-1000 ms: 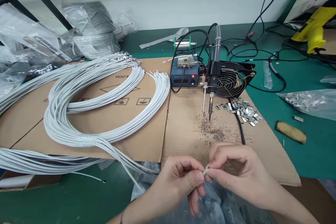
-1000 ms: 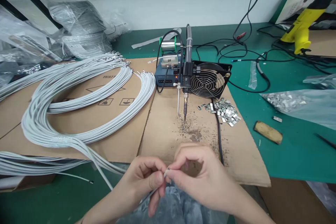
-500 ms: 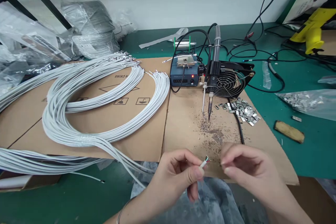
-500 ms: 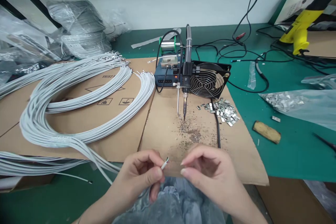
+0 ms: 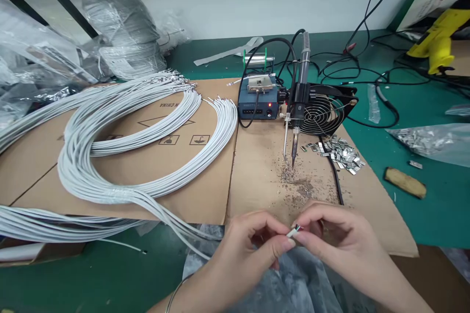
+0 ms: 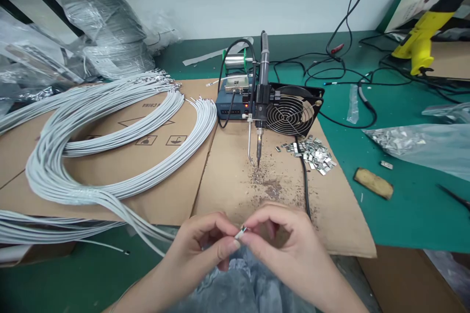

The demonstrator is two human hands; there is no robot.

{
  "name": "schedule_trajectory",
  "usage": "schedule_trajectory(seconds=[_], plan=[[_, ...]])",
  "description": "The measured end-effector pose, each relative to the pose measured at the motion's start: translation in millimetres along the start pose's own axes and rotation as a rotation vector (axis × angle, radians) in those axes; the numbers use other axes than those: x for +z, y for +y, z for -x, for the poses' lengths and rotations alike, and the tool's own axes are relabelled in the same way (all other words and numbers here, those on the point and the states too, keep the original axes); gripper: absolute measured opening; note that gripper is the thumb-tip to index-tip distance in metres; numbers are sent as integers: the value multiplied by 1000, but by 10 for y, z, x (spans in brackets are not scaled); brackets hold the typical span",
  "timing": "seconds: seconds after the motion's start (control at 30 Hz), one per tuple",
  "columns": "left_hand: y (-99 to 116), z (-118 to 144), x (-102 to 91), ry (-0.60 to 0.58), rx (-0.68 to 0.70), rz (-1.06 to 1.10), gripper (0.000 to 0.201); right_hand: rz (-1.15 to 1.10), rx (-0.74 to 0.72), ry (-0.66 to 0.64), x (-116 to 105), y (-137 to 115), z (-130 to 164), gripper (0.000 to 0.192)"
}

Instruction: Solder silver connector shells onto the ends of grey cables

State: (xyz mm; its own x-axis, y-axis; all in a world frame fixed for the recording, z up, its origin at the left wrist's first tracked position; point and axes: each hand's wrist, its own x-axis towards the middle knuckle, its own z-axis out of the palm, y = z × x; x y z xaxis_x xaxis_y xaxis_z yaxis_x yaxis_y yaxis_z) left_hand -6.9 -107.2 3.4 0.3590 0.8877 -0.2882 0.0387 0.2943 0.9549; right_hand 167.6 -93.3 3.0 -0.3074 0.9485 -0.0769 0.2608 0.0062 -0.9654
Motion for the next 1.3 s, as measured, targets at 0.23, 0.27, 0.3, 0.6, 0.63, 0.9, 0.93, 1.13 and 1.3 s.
schedule_trajectory(seconds=[0.23, 0.27, 0.3, 0.6, 0.63, 0.9, 0.93, 1.13, 1.3], plan=[[-6, 11, 10, -1, -49, 52, 17, 24, 0, -40, -44, -35, -35, 11], [-10, 9, 14, -1, -63, 75, 17, 13, 3, -36, -39, -35, -34, 12], [-12, 6, 17, -2, -76, 97, 17, 0, 6, -31, -32, -30, -30, 13], [38, -57, -147, 185, -84, 210, 28, 656, -93, 426, -644, 174, -36, 17], [47, -71, -180, 225, -86, 205, 29, 750, -89, 477, -779, 192, -76, 17], [53, -150, -265, 200, -171, 167, 29, 962, -95, 229, -1066, 216, -724, 13], [55, -153, -270, 184, -177, 160, 28, 974, -96, 209, -1039, 230, -791, 13], [166, -322, -349, -7, -184, 50, 20, 993, -86, 159, -1029, 266, -915, 11], [281, -665, -389, -30, -210, -99, 16, 858, -105, 123, -953, 171, -797, 13]])
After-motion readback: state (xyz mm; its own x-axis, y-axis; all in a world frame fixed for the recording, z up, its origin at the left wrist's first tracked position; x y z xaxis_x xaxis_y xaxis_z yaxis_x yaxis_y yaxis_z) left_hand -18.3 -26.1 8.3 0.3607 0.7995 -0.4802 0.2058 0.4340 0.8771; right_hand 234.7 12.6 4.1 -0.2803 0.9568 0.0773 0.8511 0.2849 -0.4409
